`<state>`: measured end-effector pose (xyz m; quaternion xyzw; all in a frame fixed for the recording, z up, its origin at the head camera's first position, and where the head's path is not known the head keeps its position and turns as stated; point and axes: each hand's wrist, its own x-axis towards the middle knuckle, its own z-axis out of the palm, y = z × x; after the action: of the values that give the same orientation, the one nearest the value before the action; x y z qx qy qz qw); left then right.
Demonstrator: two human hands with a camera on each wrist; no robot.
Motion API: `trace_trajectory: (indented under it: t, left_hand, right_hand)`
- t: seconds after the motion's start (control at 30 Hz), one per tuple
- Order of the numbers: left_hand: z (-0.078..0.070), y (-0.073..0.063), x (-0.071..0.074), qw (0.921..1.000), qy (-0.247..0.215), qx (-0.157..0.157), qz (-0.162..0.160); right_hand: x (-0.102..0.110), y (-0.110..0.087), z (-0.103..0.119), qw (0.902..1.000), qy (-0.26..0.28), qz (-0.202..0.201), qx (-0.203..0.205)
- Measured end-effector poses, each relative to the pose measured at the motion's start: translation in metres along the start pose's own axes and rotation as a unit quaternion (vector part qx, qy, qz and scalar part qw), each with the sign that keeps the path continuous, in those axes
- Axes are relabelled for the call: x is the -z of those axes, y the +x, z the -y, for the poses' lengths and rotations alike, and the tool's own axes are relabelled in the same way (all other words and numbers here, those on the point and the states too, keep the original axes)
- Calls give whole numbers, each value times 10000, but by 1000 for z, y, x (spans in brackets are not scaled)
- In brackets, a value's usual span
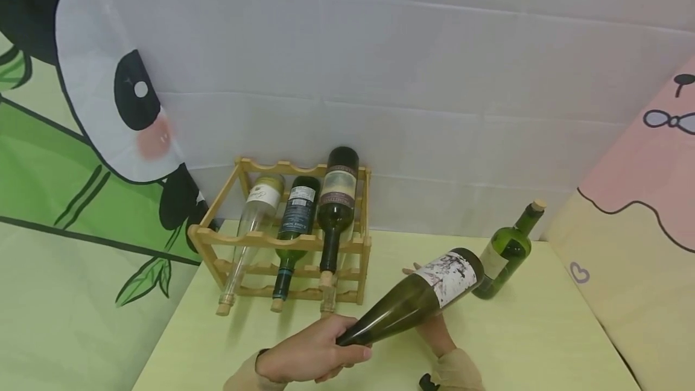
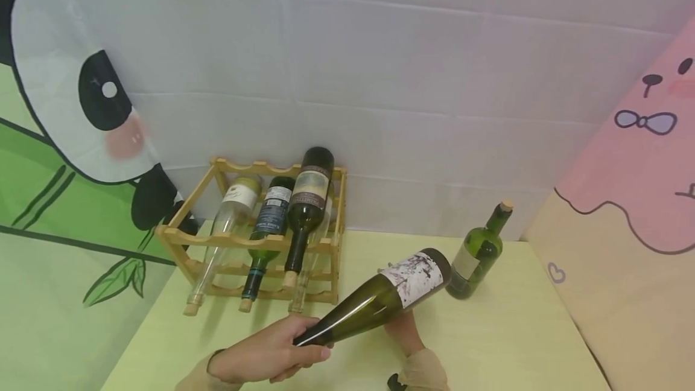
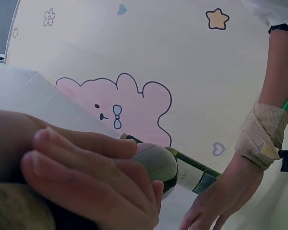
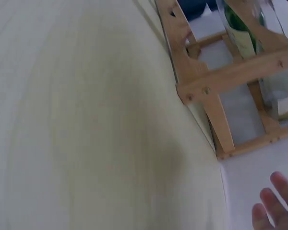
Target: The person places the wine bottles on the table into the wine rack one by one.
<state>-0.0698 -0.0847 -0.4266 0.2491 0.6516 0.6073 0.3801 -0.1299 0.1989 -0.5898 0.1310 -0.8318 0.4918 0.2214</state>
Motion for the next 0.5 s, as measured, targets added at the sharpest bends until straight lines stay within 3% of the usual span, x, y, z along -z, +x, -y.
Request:
trace_trajectory:
  t: [0.03,0.07,0.13,0.27,0.37,0.5]
  left_hand:
    - [-1,0,0,10000,-7,-5,3]
    - [-2,0,0,10000,-2,-16,3]
    - [-4,1,-1,10000,29,-53,4]
    - [-8,4,-2,9998,103,-155,29]
    - [-9,3,-1,9997,100,-208,31]
    - [-13,1,-1,9996,98,-272,16]
  right_hand:
    - [-6,3,4,9998,-57,102,185]
    - [-12,7,7,9988,332,305,186]
    - [-20,13,18,9943,790,712,16]
    - [-30,23,40,9760,1621,1363,-507]
    - [-39,28,51,9727,1713,1556,-143]
    - [-48,37,66,9711,1880,1434,342]
